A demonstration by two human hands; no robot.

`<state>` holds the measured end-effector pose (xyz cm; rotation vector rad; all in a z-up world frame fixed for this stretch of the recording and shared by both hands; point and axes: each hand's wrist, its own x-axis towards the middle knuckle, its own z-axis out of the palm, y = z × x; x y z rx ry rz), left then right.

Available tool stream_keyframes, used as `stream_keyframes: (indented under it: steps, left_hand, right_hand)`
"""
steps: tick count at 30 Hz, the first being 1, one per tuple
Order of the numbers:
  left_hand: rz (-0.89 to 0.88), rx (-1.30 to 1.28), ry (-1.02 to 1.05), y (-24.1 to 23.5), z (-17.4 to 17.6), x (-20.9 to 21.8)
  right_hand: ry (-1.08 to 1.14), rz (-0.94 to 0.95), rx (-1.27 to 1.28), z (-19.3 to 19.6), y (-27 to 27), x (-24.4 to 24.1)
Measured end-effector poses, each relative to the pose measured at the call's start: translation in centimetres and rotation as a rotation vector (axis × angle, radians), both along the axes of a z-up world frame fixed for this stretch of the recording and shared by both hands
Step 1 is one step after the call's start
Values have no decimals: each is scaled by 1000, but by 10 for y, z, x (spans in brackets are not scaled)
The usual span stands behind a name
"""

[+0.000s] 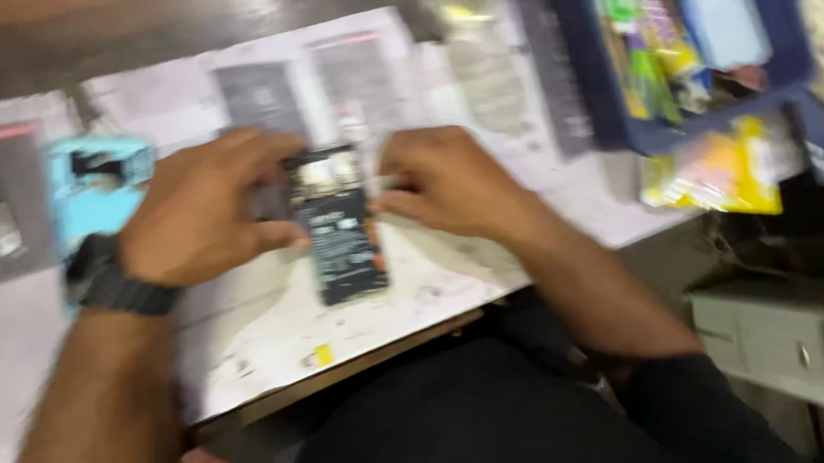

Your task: The person uses a prying tool to separate the back cover from a smartphone, then uses a screwdriver to remove screws from the internal frame. The back cover is set aside, and the phone remains open with the battery and motherboard exposed.

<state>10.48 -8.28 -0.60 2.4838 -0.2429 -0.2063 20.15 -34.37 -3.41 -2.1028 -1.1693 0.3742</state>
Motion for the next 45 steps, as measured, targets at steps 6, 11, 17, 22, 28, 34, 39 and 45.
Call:
stream_keyframes:
  steps: [6,11,17,22,28,34,39,45]
  left_hand:
    - [105,215,197,-15,10,1]
    - [179,268,265,-21,15,6]
    - [205,315,350,-21,12,12]
    - [199,258,325,-23,19,12]
    - [204,165,270,-23,25,10]
    - [200,121,214,-23,21,10]
    - [197,164,207,-24,21,7]
    - [155,142,152,-22,21,3]
  right_hand:
    - [-96,14,372,1,-11,-35]
    - [-312,105,497,28,-43,-48]
    - [-63,-328,212,65,-164,-8]
    - [-213,-596,2,67,-207,101]
    - [-224,-584,-210,38,-173,176]
    - [-380,-643,-591,17,-149,199]
    - [-381,-767,-613,14,-146,204]
    - [-329,-720,-433,62,-176,191]
